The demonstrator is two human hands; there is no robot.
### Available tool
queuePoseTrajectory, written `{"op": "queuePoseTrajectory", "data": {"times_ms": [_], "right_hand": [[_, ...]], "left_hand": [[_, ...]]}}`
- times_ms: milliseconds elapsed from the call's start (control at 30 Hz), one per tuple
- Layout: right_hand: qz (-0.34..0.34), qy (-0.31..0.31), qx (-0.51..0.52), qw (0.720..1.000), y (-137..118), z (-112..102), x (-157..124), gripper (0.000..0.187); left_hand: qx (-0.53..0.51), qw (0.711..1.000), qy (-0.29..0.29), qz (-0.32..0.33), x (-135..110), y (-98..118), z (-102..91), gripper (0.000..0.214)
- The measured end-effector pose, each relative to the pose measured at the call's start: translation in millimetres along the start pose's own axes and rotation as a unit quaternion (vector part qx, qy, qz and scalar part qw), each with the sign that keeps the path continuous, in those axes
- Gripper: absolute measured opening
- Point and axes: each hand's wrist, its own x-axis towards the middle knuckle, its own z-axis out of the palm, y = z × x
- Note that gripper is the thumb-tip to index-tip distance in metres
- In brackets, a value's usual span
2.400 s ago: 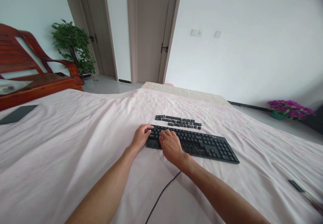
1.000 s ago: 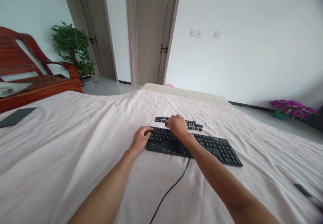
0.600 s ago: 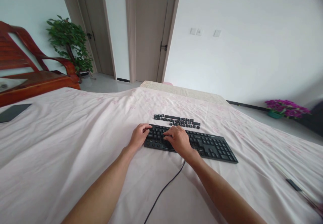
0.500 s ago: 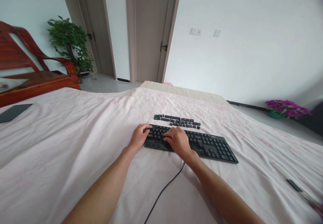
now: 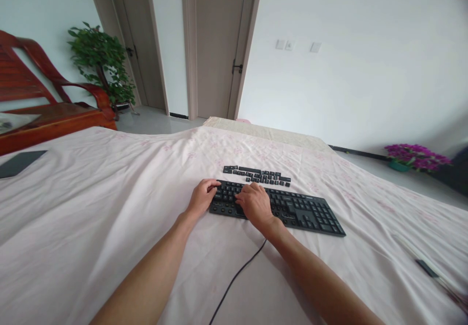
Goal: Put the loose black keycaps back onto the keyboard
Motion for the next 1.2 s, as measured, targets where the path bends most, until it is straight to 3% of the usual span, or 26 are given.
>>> {"op": "queuePoseTrajectory", "data": {"times_ms": [567, 933, 1067, 1200], "right_hand": [[-0.006, 0.008, -0.041, 0.999, -11.9, 7.6, -13.4, 0.022], [-0.042, -0.040, -0.056, 0.997, -16.3, -0.6, -21.0, 0.031], [-0.030, -0.037, 0.003, 0.999, -2.9, -9.2, -14.9, 0.034], [0.048, 0.009, 0.048, 0.998, 29.0, -14.9, 4.3, 0.037]], "left_hand": [[-0.002, 1.000, 0.002, 0.005, -0.5, 0.4, 0.4, 0.027], [0.008, 1.000, 0.001, 0.008, -1.4, -1.3, 0.6, 0.026], [0.009, 1.000, -0.003, 0.002, -1.3, 1.5, 0.2, 0.025], [0.005, 1.000, -0.008, -0.004, -0.4, 2.2, 0.1, 0.025]]}}
